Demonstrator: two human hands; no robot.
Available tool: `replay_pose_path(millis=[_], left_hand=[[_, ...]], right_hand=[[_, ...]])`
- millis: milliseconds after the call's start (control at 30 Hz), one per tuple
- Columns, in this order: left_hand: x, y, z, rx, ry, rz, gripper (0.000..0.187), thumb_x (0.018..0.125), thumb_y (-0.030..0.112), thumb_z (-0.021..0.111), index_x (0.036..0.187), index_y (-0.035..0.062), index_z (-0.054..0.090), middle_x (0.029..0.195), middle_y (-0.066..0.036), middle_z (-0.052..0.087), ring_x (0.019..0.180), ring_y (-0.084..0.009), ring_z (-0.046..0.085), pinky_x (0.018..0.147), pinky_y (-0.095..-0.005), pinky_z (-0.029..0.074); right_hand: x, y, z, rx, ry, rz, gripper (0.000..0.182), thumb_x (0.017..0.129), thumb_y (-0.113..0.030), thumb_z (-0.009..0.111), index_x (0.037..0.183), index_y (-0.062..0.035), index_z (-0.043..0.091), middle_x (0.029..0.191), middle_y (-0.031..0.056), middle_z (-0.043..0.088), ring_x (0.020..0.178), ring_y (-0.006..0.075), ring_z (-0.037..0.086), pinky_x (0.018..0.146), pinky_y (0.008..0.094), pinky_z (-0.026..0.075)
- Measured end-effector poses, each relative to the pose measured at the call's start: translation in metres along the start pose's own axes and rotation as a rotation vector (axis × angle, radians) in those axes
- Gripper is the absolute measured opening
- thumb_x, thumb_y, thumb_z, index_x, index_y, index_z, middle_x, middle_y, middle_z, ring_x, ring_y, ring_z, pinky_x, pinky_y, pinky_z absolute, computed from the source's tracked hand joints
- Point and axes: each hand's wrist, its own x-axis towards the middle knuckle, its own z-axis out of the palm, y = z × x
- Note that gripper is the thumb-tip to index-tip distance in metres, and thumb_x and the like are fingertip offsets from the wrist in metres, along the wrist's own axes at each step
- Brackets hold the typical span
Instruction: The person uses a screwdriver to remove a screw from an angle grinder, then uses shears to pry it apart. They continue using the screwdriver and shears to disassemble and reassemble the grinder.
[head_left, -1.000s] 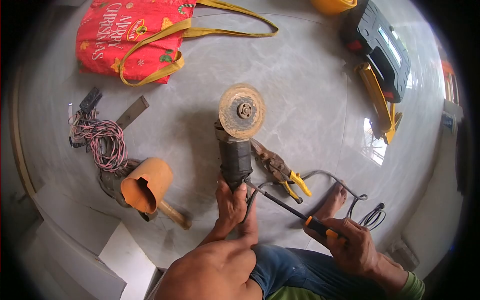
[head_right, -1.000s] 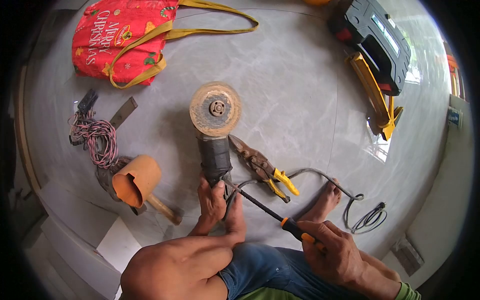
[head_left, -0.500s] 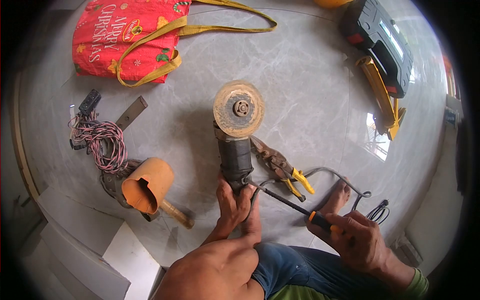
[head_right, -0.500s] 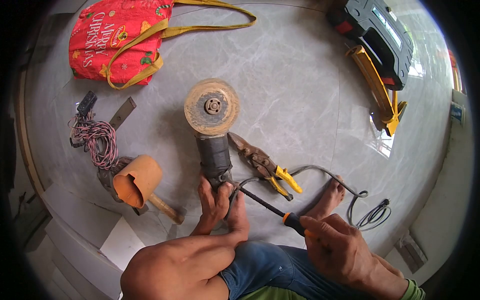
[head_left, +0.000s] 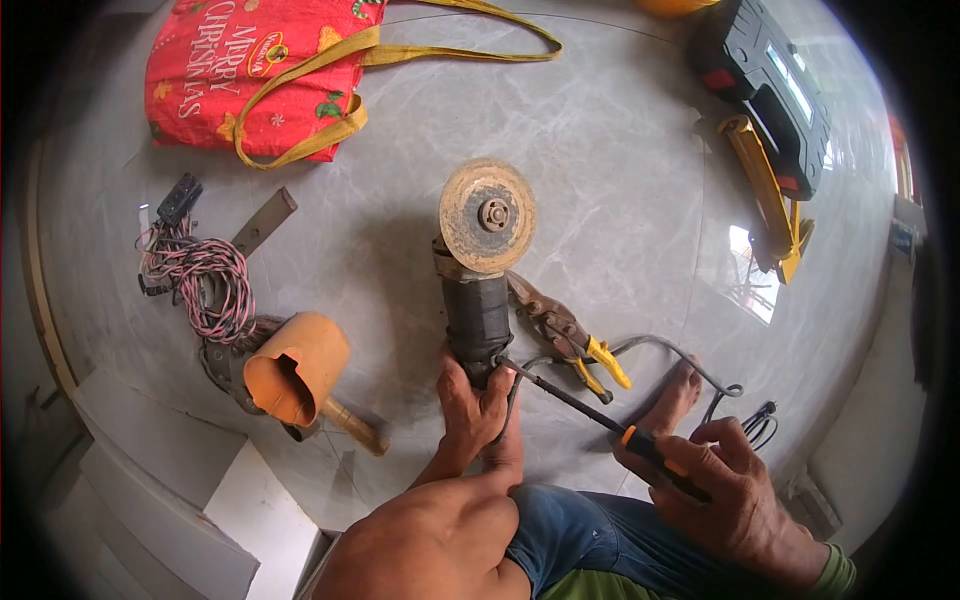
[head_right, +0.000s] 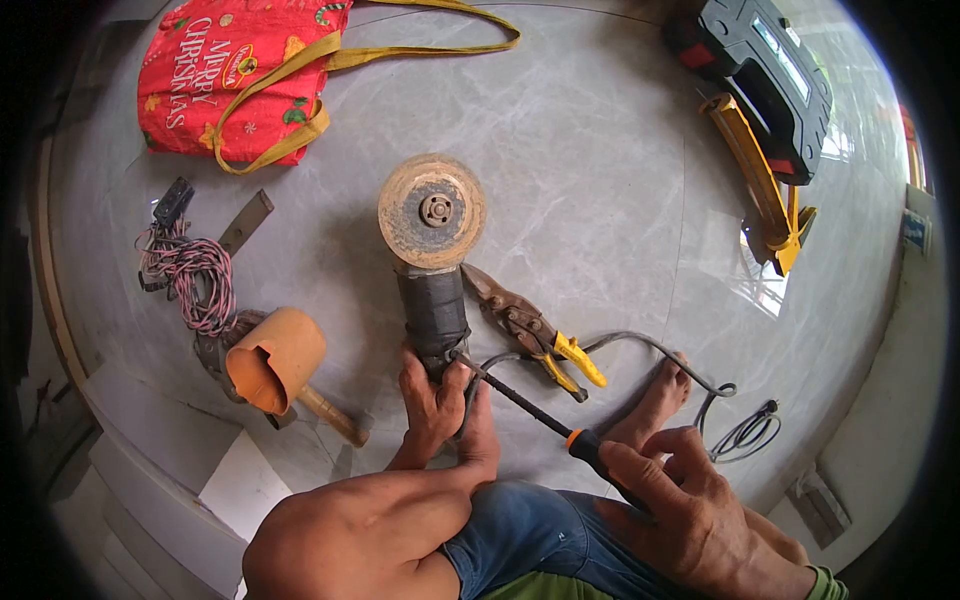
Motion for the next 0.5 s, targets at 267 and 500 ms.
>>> replay_pose_path(millis=[267,500], left_hand=[[0.003,0.005,-0.002,-0.011,-0.002,-0.017,0.07,0.086,0.028,0.071,0.135,-0.0083,0.036,0.1,-0.021,0.067,0.085,-0.0327,0.069,0.079,-0.0447,0.055],[0.007,0.011,-0.002,0.017,0.021,0.009,0.071,0.084,0.027,0.072,0.133,-0.0082,0.037,0.098,-0.02,0.067,0.083,-0.0325,0.069,0.077,-0.0432,0.055]], right_hand=[[0.0,-0.004,-0.004,-0.306,0.029,-0.176,0.052,0.071,-0.003,0.085,0.119,-0.0023,0.065,0.09,0.0112,0.056,0.08,0.0213,0.062,0.056,0.0336,0.056],[0.005,-0.002,-0.01,-0.353,-0.024,-0.278,0.054,0.073,0.0,0.082,0.122,0.001,0.062,0.089,0.0116,0.057,0.071,0.0207,0.058,0.053,0.0348,0.051]])
